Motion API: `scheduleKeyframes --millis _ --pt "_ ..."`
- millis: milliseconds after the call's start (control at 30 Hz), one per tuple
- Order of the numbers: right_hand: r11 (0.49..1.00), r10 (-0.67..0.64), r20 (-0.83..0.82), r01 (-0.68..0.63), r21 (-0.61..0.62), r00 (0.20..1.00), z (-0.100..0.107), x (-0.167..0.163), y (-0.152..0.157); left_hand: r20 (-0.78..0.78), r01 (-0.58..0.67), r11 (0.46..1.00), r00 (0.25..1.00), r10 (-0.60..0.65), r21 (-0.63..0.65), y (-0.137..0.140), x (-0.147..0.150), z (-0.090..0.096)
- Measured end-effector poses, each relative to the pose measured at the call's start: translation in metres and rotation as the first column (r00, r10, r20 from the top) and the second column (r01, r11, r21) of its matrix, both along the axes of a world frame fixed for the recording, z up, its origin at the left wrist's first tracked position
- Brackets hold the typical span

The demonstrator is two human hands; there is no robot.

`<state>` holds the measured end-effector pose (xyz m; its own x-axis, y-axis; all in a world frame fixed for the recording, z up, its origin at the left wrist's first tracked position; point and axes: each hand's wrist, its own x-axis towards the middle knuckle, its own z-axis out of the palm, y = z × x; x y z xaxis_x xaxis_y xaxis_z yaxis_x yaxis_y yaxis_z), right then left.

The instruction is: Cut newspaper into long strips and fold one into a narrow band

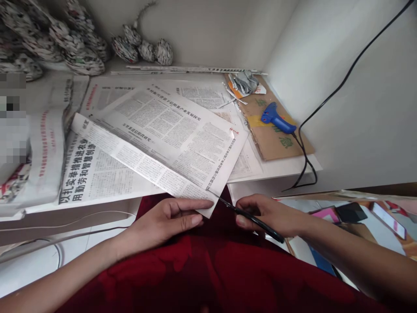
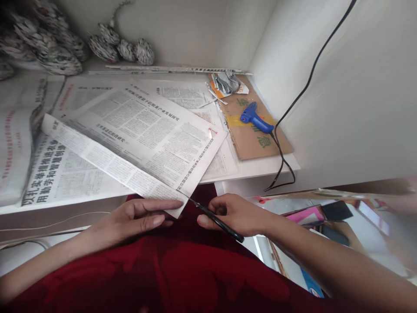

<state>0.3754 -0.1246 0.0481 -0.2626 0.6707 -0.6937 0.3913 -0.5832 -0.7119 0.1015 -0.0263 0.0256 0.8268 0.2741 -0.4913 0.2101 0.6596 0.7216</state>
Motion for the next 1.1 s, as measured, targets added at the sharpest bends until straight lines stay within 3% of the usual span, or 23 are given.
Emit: scheduleKeyframes --millis 300,600,867,1100 --pt "1.0 0.012 -0.007 -0.012 0.024 1.0 0.001 -0.003 0.001 -0.005 -0.002 1.0 1.0 0.002 -0.011 0.004 0.0 -0.001" --pt "0.99 -0.117 -0.095 0.109 -0.085 0.989 -0.001 -0.007 0.001 -0.005 -0.014 1.0 1.0 0.014 -0.027 0.005 0.001 -0.001" --pt "0.992 -0.12 -0.072 0.116 -0.055 0.99 -0.007 0.001 0.001 -0.009 -0.005 1.0 1.0 0.005 -0.011 0.005 -0.001 -0.003" --pt "0.997 -0.06 -0.063 0.058 -0.042 0.996 -0.002 0.003 0.001 -0.08 -0.23 0.969 0.968 0.237 0.087 0.005 -0.01 -0.005"
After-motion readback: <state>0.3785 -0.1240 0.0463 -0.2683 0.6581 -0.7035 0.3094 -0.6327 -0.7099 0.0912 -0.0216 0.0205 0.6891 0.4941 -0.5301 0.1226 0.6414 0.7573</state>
